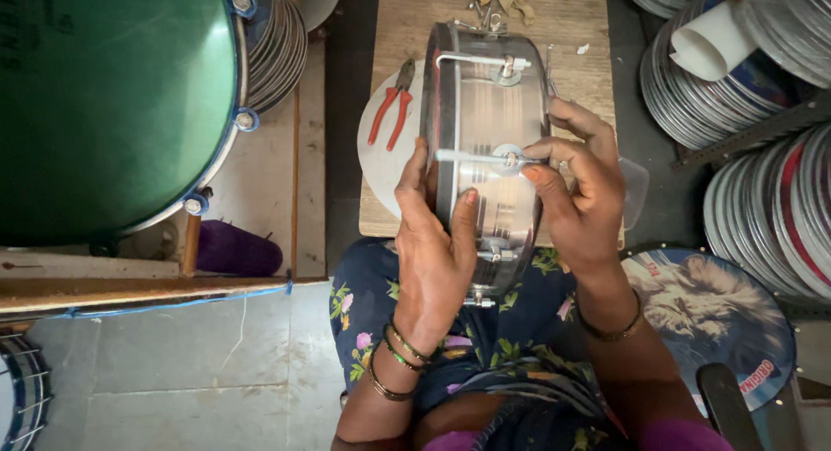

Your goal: The person assembles a drum by placing metal lugs into the pre-drilled holes of the drum shell and securing them with a tool.

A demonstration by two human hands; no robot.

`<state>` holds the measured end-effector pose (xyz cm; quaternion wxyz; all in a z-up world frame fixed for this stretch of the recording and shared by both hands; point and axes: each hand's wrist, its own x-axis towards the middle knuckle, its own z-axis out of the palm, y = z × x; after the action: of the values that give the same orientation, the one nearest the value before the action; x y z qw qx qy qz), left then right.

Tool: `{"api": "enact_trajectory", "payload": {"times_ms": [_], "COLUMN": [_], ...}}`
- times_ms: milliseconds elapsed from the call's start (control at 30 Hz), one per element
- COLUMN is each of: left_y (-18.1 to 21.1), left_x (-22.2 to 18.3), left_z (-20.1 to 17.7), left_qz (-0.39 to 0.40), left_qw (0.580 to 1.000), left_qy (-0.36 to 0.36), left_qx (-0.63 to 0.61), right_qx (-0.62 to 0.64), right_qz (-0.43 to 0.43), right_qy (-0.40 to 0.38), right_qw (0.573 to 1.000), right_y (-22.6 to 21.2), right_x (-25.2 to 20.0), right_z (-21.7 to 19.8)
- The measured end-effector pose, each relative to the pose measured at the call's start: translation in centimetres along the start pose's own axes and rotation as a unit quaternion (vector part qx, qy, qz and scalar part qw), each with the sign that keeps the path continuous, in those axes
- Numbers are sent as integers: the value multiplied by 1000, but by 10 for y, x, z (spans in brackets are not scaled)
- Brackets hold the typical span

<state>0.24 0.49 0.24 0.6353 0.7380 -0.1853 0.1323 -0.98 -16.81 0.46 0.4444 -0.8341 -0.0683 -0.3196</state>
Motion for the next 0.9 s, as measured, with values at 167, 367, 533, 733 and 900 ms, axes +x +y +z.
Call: {"api": "enact_trajectory", "payload": {"times_ms": [167, 367, 533, 733, 900], "left_y": [1, 9, 9, 10, 11], "left_x": [0, 6, 7, 4, -1], "left_z": [1, -1, 1, 4, 4], "left_qz": [-15, 12, -6, -30, 36], "left_qw": [1000, 998, 998, 997, 995], "left_qy": [0, -7, -23, -41, -37], "left_qx": [8, 55, 53, 56, 82], "right_qx": [-31, -17, -30, -3, 62], "right_qz": [-22, -16, -19, -13, 60], "right_qy": [0, 4, -4, -4, -1], "right_qw": [999, 1000, 999, 1000, 996], "right_y": [0, 1, 4, 16, 28], "right_x": [-1, 2, 0, 2, 15], "right_z": [0, -1, -6, -5, 1]}}
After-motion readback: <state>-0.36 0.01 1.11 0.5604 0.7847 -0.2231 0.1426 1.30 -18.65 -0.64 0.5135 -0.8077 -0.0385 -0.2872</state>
